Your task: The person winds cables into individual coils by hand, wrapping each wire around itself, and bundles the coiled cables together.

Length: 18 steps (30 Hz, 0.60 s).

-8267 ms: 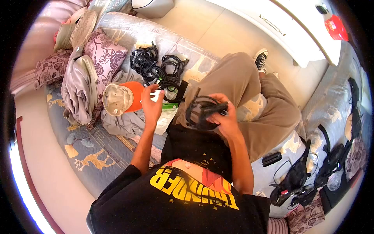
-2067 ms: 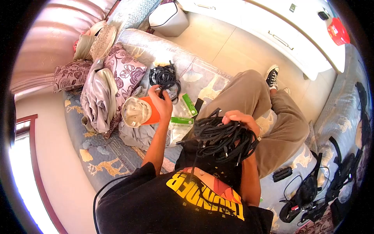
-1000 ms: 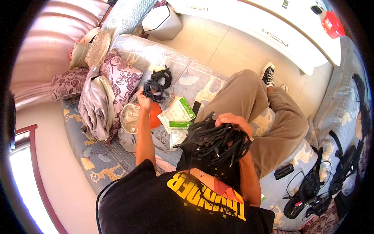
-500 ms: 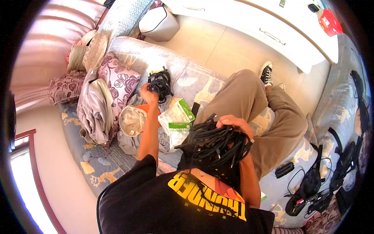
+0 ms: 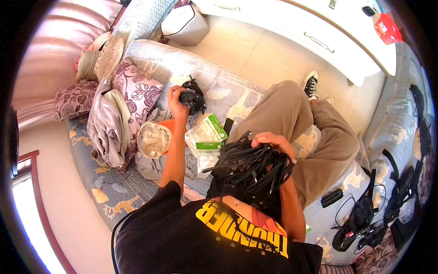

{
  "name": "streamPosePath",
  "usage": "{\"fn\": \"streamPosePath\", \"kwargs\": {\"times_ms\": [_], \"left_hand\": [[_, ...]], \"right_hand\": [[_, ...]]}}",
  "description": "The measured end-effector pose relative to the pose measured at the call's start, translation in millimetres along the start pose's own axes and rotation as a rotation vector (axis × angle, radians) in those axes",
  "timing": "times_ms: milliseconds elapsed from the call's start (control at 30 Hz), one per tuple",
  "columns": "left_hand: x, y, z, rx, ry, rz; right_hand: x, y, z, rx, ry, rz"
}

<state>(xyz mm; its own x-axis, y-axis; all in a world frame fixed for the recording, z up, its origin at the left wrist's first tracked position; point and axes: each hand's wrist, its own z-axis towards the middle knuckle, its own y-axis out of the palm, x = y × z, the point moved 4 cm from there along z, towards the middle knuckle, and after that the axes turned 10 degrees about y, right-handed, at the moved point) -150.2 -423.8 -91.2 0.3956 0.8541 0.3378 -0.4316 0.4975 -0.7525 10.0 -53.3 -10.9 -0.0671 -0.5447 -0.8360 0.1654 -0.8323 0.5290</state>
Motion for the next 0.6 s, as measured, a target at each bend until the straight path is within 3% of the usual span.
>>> {"fn": "streamPosePath", "kwargs": {"times_ms": [67,167,233,367,500,533,600], "left_hand": [[-5,8,10,0.150,-0.137,0.065],[-37,28,5,-0.044,-0.255,0.257],[-62,36,6,-0.356,-0.278,0.330],[-78,39,13,-0.496,-0.462,0.263],[-47,12,20,-0.358,-0.254,0.198],[-33,4,23,-0.331,-0.376,0.089],[1,-14,28,-0.319,-0.448,0.053]], "right_hand": [[3,-2,-1,-0.006,0.005,0.035],[1,-1,-3,0.006,-0.004,0.028],[2,0,-3,0.031,0.012,0.022],[19,-6,-8,0.123,0.150,0.047],[32,-6,-10,0.126,0.273,0.056],[27,-1,-10,0.144,0.399,0.111],[23,10,-8,0.051,0.393,0.220]]}}
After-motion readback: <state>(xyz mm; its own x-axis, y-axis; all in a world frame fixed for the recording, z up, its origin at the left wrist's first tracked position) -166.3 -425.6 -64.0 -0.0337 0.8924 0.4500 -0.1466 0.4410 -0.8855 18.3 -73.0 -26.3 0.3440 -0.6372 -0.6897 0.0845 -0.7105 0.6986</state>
